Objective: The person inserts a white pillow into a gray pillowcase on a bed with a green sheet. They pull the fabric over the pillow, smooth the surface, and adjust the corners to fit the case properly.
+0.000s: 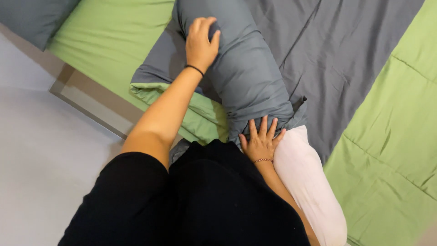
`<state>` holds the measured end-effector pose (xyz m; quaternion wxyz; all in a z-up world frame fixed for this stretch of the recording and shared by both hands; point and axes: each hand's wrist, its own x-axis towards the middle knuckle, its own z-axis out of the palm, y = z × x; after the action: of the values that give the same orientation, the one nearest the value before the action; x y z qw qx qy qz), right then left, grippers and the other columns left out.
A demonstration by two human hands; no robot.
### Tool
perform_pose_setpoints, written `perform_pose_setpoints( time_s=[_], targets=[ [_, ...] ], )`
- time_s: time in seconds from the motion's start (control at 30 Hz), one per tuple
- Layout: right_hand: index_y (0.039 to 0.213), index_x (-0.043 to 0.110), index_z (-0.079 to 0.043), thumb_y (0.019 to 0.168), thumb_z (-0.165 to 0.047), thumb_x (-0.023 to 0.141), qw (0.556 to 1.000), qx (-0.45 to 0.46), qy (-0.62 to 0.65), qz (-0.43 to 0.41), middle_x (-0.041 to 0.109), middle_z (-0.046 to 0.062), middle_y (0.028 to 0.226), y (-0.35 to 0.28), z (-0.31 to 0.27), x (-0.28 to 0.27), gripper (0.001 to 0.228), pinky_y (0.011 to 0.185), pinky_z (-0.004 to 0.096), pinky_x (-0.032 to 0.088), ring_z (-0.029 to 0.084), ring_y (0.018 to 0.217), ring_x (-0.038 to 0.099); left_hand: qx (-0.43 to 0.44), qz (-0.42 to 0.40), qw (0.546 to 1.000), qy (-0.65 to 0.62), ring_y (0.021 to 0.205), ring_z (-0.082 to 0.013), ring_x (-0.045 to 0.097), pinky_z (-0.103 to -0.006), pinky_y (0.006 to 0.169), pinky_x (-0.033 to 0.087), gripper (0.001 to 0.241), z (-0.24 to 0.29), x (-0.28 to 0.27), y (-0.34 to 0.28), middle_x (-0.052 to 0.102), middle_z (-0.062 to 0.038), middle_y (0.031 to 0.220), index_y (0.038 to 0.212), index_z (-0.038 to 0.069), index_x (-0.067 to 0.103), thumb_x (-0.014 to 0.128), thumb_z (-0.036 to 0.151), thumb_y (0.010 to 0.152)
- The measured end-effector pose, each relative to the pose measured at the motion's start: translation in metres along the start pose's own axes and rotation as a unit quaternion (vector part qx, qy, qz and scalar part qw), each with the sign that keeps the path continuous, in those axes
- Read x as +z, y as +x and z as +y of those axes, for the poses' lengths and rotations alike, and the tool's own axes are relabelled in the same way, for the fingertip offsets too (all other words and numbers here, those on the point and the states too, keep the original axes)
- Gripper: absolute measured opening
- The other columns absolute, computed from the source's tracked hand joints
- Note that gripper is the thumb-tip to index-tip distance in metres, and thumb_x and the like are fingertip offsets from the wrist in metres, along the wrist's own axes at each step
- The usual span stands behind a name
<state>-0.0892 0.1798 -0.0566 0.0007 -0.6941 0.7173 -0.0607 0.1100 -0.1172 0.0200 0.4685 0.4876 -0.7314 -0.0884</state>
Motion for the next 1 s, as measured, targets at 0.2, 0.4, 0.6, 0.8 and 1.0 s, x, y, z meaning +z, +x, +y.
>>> perform_pose_setpoints(
  time_s=[0.2,0.4,0.6,0.8,1.0],
  targets=[
    [0.146,0.059,-0.023,0.087,-0.062,0.064,0.999,0.013,0.028,-0.008,0.035,0.021,0.163,0.004,0.000,0.000,0.071,0.114,0.077,0.000,0.050,0.153,0.016,-0.001,0.025,0.996,0.081,0.098,-0.0335,0.061,-0.0429,0.085,0.051,0.009,-0.034,0.029,0.010,0.068,-0.006,0.099,0.093,0.010,0.070,0.075,0.012,0.086],
    [0.145,0.059,-0.023,0.086,-0.061,0.065,0.999,0.026,0.036,-0.018,0.035,0.022,0.163,0.007,0.000,-0.008,0.071,0.115,0.076,0.000,0.050,0.154,0.016,-0.022,0.028,0.998,0.048,0.095,-0.0338,0.060,-0.0434,0.082,0.049,0.005,-0.030,0.031,0.024,0.066,-0.008,0.096,0.089,0.010,0.067,0.072,0.011,0.090],
    [0.147,0.058,-0.023,0.087,-0.062,0.065,0.999,0.023,0.037,-0.008,0.035,0.022,0.163,0.006,0.002,-0.003,0.072,0.115,0.076,0.000,0.050,0.154,0.015,-0.108,-0.008,0.993,-0.036,0.084,-0.0337,0.066,-0.0425,0.074,0.052,0.006,-0.044,0.029,0.033,0.068,-0.011,0.085,0.092,0.005,0.063,0.067,0.010,0.095],
    [0.145,0.059,-0.023,0.086,-0.063,0.064,0.999,0.024,0.045,-0.009,0.035,0.022,0.163,0.007,0.005,-0.001,0.071,0.114,0.077,0.001,0.050,0.154,0.015,-0.082,-0.105,0.989,-0.066,0.076,-0.0311,0.073,-0.0403,0.069,0.057,0.010,-0.060,0.015,0.053,0.073,-0.013,0.080,0.087,0.004,0.069,0.075,0.013,0.087],
    [0.145,0.060,-0.023,0.087,-0.063,0.063,0.999,0.029,0.034,-0.022,0.033,0.021,0.165,0.005,0.006,0.005,0.070,0.114,0.077,-0.001,0.050,0.155,0.013,0.031,-0.152,0.988,0.028,0.076,-0.0365,0.070,-0.0448,0.066,0.054,0.012,-0.057,0.005,0.063,0.072,-0.016,0.081,0.083,0.003,0.072,0.079,0.011,0.088]
  ],
)
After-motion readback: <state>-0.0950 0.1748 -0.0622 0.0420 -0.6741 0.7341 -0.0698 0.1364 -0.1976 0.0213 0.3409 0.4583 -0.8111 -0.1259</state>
